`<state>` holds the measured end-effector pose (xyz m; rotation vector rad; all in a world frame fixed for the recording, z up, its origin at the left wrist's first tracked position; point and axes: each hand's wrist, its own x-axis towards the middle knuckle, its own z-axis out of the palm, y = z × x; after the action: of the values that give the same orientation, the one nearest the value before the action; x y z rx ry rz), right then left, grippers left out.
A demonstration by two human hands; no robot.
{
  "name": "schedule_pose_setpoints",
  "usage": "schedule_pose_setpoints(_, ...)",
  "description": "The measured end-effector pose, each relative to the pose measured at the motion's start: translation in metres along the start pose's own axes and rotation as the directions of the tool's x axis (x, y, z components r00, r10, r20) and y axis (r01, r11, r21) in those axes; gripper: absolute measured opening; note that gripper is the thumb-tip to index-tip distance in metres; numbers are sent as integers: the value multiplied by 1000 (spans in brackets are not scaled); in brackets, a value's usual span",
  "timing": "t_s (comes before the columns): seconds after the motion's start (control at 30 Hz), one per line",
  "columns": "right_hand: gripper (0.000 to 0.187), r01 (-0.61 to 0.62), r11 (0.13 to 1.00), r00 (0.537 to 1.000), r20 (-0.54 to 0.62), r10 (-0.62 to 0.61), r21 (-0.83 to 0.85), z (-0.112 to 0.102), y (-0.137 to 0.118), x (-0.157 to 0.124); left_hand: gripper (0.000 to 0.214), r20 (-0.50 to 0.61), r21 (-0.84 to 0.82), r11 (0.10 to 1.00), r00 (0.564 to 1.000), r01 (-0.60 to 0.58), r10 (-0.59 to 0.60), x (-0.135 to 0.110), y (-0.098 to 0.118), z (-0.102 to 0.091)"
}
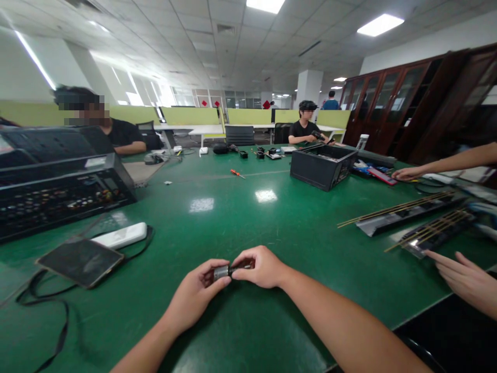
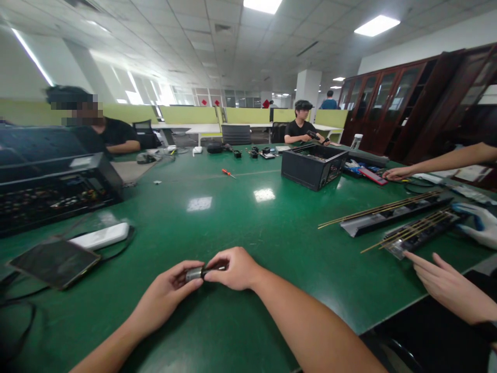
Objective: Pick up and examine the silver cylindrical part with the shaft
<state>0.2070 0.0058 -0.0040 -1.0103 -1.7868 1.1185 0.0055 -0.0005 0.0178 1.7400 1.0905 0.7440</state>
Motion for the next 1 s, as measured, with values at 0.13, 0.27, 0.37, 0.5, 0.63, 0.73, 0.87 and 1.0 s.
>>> schedule_pose_setpoints(0.13, 27, 25, 997, 999, -21, -27, -72, 1, 0, -1, 34, -12, -4, 1000, 1000, 1, -1, 0, -1, 0)
schedule_pose_setpoints(0.27, 26, 35, 995, 999, -29, -38, -92, 1, 0, -1, 33, -6, 0, 1000, 1000, 0, 0, 1, -2, -1)
schedule_pose_setpoints(0.37, 25, 29, 996, 999, -37, -33, -88, 2, 2, 0, 33, -9, 5, 1000, 1000, -6, 6, 0, -2, -1)
schedule_pose_setpoints(0.5, 22, 38, 995, 998, -48, -42, -88, 3, 2, -1, 32, -21, 20, 1000, 1000, -15, 16, 0, -1, 0)
schedule_pose_setpoints(0.63, 20, 31, 996, 998, -44, -34, -79, 3, 0, -2, 32, -19, 34, 999, 1000, -22, 23, -1, -3, 1)
schedule_pose_setpoints(0.73, 20, 19, 996, 999, -40, -23, -88, 2, -1, -3, 32, -18, 11, 1000, 1000, -25, 25, -1, -6, 2)
schedule_pose_setpoints(0.87, 19, 21, 996, 999, -36, -25, -91, 2, -1, -3, 31, -15, -5, 1000, 1000, -23, 23, -1, -7, 2)
schedule_pose_setpoints(1.0, 18, 25, 995, 999, -44, -29, -93, 1, 0, -3, 31, -16, -24, 1000, 1000, -18, 18, -2, -7, 2)
